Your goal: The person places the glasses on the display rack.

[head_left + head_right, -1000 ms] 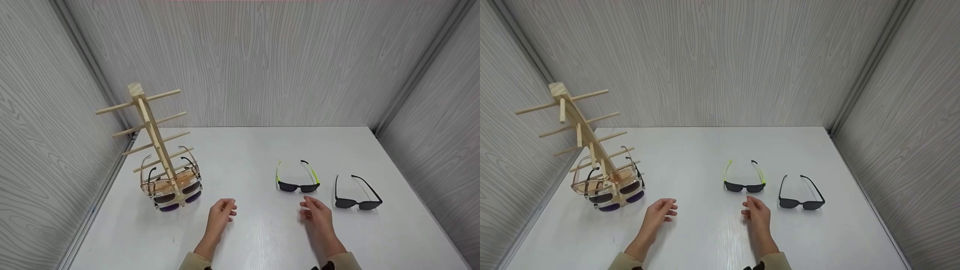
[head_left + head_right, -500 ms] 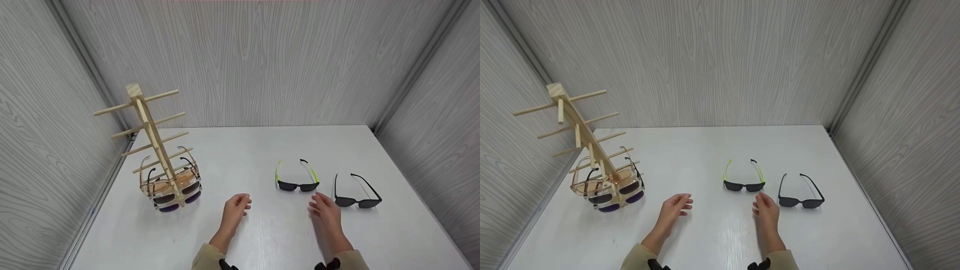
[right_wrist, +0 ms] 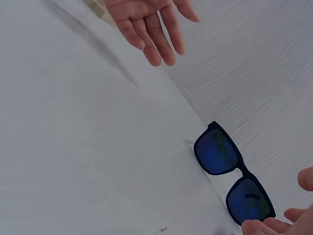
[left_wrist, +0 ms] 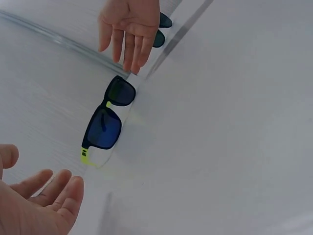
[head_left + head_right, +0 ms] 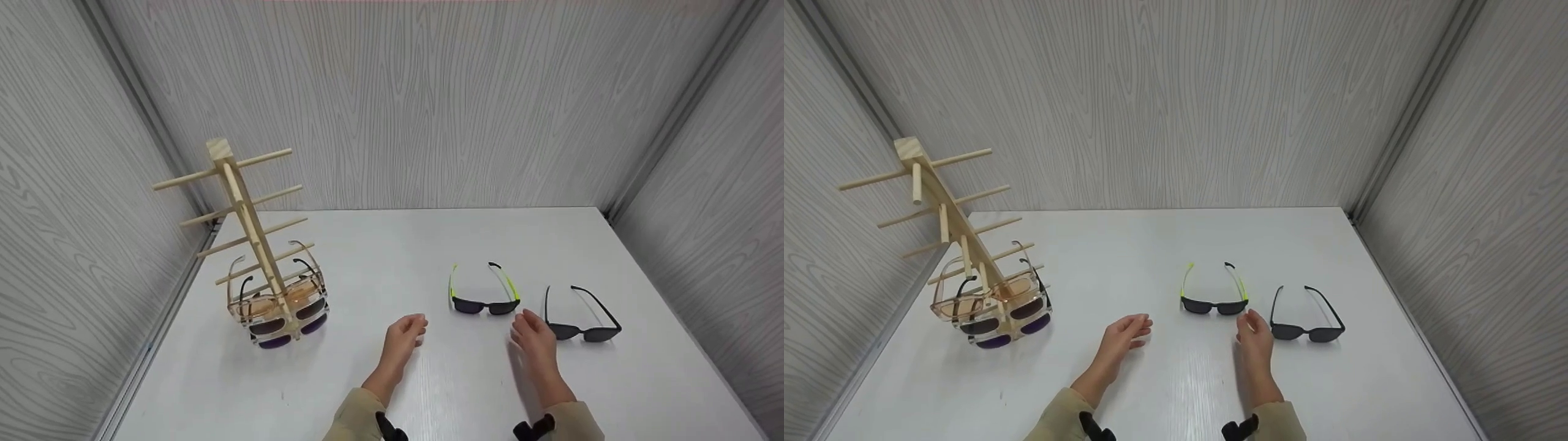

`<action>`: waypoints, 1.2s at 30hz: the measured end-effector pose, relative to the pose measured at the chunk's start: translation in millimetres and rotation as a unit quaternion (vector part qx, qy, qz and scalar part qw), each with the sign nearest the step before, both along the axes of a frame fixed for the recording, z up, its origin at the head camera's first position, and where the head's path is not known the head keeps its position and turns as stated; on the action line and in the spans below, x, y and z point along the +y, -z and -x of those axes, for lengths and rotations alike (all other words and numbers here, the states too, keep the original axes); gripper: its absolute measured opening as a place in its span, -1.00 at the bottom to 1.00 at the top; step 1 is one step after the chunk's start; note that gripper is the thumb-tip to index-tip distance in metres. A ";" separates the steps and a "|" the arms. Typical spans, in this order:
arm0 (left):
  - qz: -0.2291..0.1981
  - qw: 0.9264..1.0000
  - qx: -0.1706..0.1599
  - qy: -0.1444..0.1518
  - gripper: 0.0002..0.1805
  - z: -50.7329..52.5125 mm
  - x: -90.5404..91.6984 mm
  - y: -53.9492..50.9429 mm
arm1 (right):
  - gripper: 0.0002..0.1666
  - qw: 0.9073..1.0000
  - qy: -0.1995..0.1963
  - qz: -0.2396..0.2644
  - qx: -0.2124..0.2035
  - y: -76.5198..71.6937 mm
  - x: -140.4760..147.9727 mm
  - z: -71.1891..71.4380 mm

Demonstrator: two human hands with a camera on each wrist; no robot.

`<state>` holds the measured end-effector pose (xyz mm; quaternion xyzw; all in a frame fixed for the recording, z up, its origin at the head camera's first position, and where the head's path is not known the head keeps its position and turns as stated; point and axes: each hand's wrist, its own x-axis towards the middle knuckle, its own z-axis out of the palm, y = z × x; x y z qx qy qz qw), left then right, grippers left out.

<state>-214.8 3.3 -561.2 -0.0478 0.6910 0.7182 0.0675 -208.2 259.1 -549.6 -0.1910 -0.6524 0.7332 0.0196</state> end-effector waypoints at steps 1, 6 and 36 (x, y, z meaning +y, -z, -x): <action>-0.006 1.000 -0.003 0.000 -0.50 0.9 1.9 1.6 | -0.31 1.000 -0.001 -0.004 -0.001 0.1 -0.3 1.1; -0.033 0.999 -0.014 0.012 -0.46 6.5 13.1 8.8 | -0.27 1.000 -0.002 -0.012 -0.019 0.9 0.7 7.4; -0.088 0.993 -0.072 0.008 -0.44 46.6 54.9 8.5 | -0.18 1.000 -0.004 -0.006 -0.005 6.3 1.1 33.6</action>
